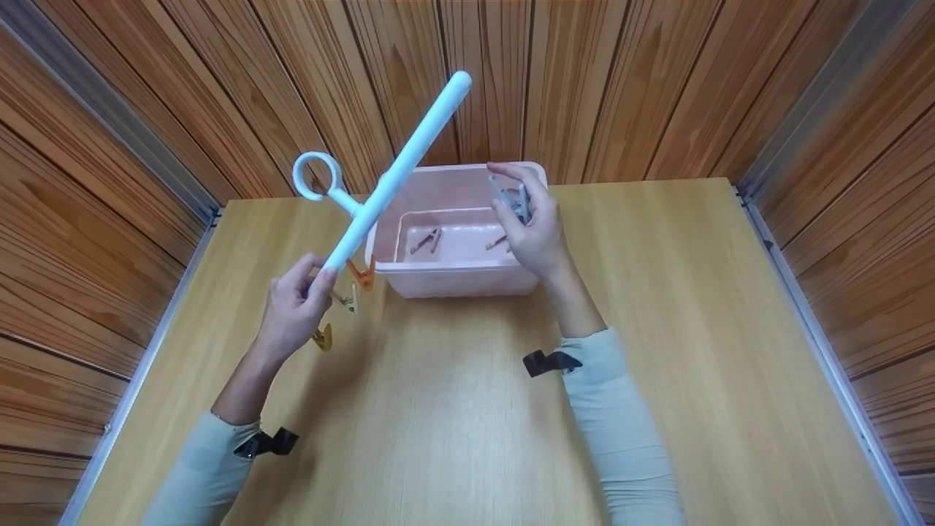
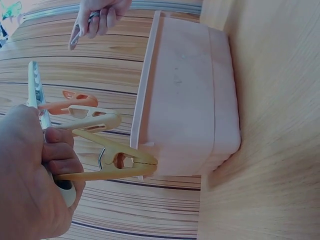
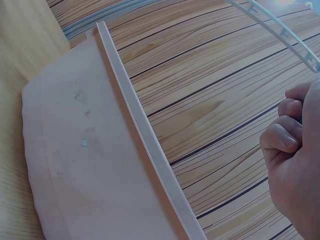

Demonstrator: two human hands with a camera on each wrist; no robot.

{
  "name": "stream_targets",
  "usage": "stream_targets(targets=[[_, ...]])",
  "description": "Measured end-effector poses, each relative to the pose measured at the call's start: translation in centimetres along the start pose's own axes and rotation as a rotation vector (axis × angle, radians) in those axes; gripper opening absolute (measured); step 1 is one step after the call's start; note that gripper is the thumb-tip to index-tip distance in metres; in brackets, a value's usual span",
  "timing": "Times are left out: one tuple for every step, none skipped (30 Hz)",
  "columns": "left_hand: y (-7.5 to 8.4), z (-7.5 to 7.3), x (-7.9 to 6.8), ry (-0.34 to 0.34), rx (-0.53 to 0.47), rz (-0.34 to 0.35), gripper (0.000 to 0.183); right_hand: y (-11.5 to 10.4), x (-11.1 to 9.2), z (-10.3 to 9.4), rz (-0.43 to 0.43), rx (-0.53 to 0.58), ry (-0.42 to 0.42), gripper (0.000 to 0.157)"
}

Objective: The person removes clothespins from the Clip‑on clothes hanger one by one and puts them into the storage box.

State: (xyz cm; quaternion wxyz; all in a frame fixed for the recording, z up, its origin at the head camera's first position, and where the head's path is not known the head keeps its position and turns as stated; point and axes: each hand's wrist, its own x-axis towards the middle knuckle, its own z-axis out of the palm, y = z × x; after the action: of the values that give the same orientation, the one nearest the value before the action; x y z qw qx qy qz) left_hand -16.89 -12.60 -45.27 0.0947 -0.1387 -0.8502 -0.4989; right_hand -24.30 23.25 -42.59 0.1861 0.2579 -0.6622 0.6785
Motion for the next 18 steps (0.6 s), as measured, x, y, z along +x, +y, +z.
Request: stream_targets(targets=[[0.0,0.0,0.0,-0.003,0.002,-0.005,0.019,0.0,0.0,0.0,0.012,0.003,-0.001,0.039],[0.0,0.0,0.0,-0.006,0.001,-0.011,0.019,0.0,0.1,-0.1,0.025,0.011,-0.002,0.039],[-0.1,-0.1,0.0,-0.009,0.002,-0.016,0.019,0.0,0.1,-0.1,0.039,0.017,-0.003,0.038],[0.0,-0.1,-0.1,-0.012,0.001,-0.018,0.02,0.0,0.1,-0.1,0.054,0.025,-0.003,0.037],[0.0,-0.1,-0.1,-0.012,0.001,-0.019,0.02,0.1,0.2,-0.2,0.072,0.03,-0.001,0.037],[0.0,-0.1,-0.1,-0.012,0.001,-0.018,0.02,0.1,0.3,-0.2,0.091,0.033,0.0,0.037],[0.0,-0.2,-0.1,-0.012,0.0,-0.015,0.02,0.2,0.4,-0.2,0.109,0.028,0.003,0.037],[0.0,-0.2,-0.1,-0.012,-0.002,-0.012,0.02,0.2,0.5,-0.2,0.13,0.02,0.005,0.037],[0.1,-0.2,-0.1,-0.011,-0.004,-0.009,0.02,0.3,0.7,-0.2,0.148,-0.005,0.006,0.037],[0.1,-0.2,-0.1,-0.01,-0.004,-0.008,0.021,0.4,0.9,-0.2,0.164,-0.033,0.006,0.037],[0.1,-0.2,-0.1,-0.008,-0.003,-0.007,0.021,0.4,1.1,-0.2,0.178,-0.065,0.001,0.037],[0.1,-0.3,-0.1,-0.007,-0.003,-0.007,0.021,0.5,1.3,-0.2,0.188,-0.1,-0.005,0.038],[0.2,-0.3,-0.1,-0.007,-0.003,-0.007,0.021,0.6,1.5,-0.2,0.196,-0.136,-0.011,0.039],[0.2,-0.3,-0.1,-0.004,0.002,-0.003,0.021,0.7,1.7,-0.2,0.203,-0.161,-0.017,0.039],[0.2,-0.3,-0.1,-0.002,0.006,-0.002,0.022,0.8,1.9,-0.2,0.205,-0.185,-0.023,0.039],[0.2,-0.3,0.0,-0.001,0.01,0.0,0.022,0.9,2.1,-0.2,0.209,-0.2,-0.03,0.039],[0.2,-0.3,0.0,0.0,0.012,0.003,0.022,0.9,2.2,-0.2,0.213,-0.21,-0.034,0.039],[0.3,-0.3,0.0,0.001,0.015,0.005,0.022,1.0,2.3,-0.2,0.216,-0.216,-0.038,0.039]])
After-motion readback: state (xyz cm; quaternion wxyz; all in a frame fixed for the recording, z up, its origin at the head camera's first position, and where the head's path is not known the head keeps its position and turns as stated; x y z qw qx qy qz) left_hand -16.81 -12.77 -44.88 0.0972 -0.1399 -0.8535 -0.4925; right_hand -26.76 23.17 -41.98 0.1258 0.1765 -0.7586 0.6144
